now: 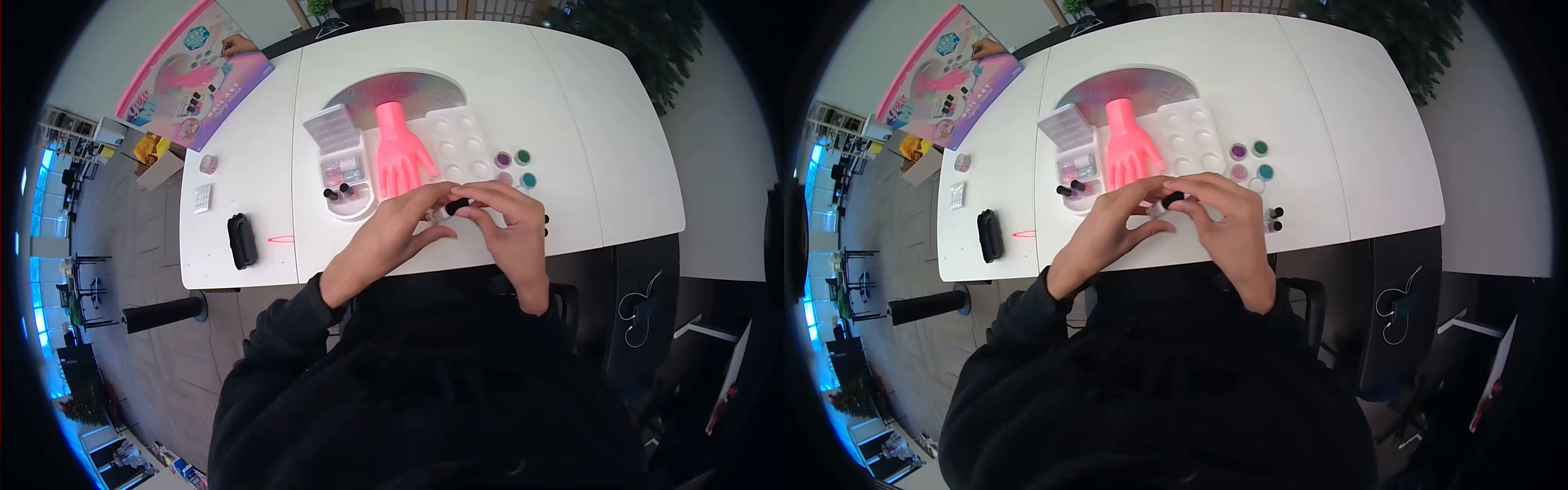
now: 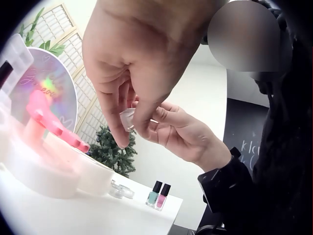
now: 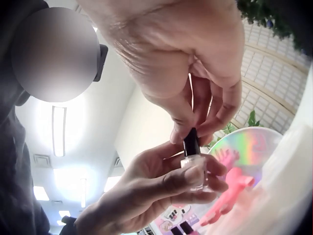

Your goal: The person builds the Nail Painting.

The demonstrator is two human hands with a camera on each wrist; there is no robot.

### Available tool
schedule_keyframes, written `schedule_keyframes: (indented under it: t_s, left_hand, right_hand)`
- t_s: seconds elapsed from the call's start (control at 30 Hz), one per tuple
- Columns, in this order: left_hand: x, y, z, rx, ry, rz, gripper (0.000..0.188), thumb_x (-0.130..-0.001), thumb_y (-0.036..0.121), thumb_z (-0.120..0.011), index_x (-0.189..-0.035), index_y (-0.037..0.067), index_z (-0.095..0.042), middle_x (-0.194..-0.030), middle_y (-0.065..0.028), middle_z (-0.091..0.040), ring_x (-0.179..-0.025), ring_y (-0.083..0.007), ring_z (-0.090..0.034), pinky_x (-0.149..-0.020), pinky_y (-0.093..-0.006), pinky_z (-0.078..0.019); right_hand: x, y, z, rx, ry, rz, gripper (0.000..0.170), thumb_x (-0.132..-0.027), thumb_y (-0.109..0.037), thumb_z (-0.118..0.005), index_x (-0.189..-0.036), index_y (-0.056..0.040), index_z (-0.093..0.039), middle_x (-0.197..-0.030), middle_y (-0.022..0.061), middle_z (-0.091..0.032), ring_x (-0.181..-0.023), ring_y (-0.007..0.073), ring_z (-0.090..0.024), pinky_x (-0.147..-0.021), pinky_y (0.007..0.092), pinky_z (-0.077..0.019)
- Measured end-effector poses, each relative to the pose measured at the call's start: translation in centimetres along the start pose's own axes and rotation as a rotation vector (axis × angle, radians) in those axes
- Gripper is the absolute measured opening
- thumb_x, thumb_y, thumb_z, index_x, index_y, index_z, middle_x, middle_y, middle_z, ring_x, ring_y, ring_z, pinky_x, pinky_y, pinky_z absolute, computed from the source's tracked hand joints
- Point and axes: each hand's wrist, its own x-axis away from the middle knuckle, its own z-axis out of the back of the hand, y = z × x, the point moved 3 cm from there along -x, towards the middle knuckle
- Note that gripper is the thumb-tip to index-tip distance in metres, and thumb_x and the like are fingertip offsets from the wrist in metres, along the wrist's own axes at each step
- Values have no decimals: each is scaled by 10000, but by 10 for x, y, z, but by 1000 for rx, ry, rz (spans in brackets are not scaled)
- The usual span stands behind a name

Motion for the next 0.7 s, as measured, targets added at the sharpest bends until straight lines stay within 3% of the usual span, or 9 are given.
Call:
schedule_keyframes:
  t_s: [0.17,0.23,0.27,0.37,0.43,0.47,0.7]
  left_hand:
    - [4,-5,12,32,38,80,533,-898,41,-850,-1386,42,-637,-1319,-103,-722,-1147,-239,-723,-905,-370,-652]
    - [8,-6,17,101,10,95,528,-929,-40,-771,-1423,68,-618,-1203,-119,-744,-1008,-270,-729,-899,-394,-626]
    - [9,-7,18,98,18,94,528,-929,-40,-771,-1423,68,-618,-1203,-119,-744,-1008,-270,-729,-899,-394,-626]
    - [13,-9,26,170,77,21,555,-929,-101,-727,-1446,72,-625,-1208,-132,-747,-1031,-278,-738,-926,-379,-626]
    - [15,-13,34,-5,75,69,537,-926,-66,-767,-1439,32,-645,-1057,-88,-736,-1073,-219,-722,-1032,-387,-593]
    - [16,-13,36,-11,81,71,537,-926,-66,-767,-1439,32,-645,-1057,-88,-736,-1073,-219,-722,-1032,-387,-593]
    - [19,-14,52,251,223,210,443,-965,-68,-749,-1395,15,-678,-1111,-83,-723,-1015,-156,-755,-883,-284,-615]
  right_hand:
    - [-9,1,-13,18,-44,28,262,-896,59,-794,-1151,-5,-805,-1055,116,-804,-855,198,-786,-784,302,-627]
    - [-13,12,-14,-199,-133,-30,236,-909,41,-800,-1142,8,-801,-1057,115,-806,-884,192,-785,-819,299,-634]
    - [-15,14,-16,-200,-138,-24,236,-909,41,-800,-1142,8,-801,-1057,115,-806,-884,192,-785,-819,299,-634]
    - [-18,16,-24,-274,-165,-85,236,-915,31,-803,-1151,17,-794,-1074,116,-800,-915,191,-784,-855,302,-635]
    - [-16,14,-30,-283,-156,-117,244,-922,25,-799,-1165,14,-790,-1085,118,-791,-941,188,-781,-871,306,-633]
    - [-15,14,-33,-288,-162,-111,244,-922,25,-799,-1165,14,-790,-1085,118,-791,-941,188,-781,-871,306,-633]
    - [-13,20,-37,-220,-201,-162,235,-946,-7,-792,-1180,5,-771,-1069,110,-776,-944,185,-775,-872,307,-630]
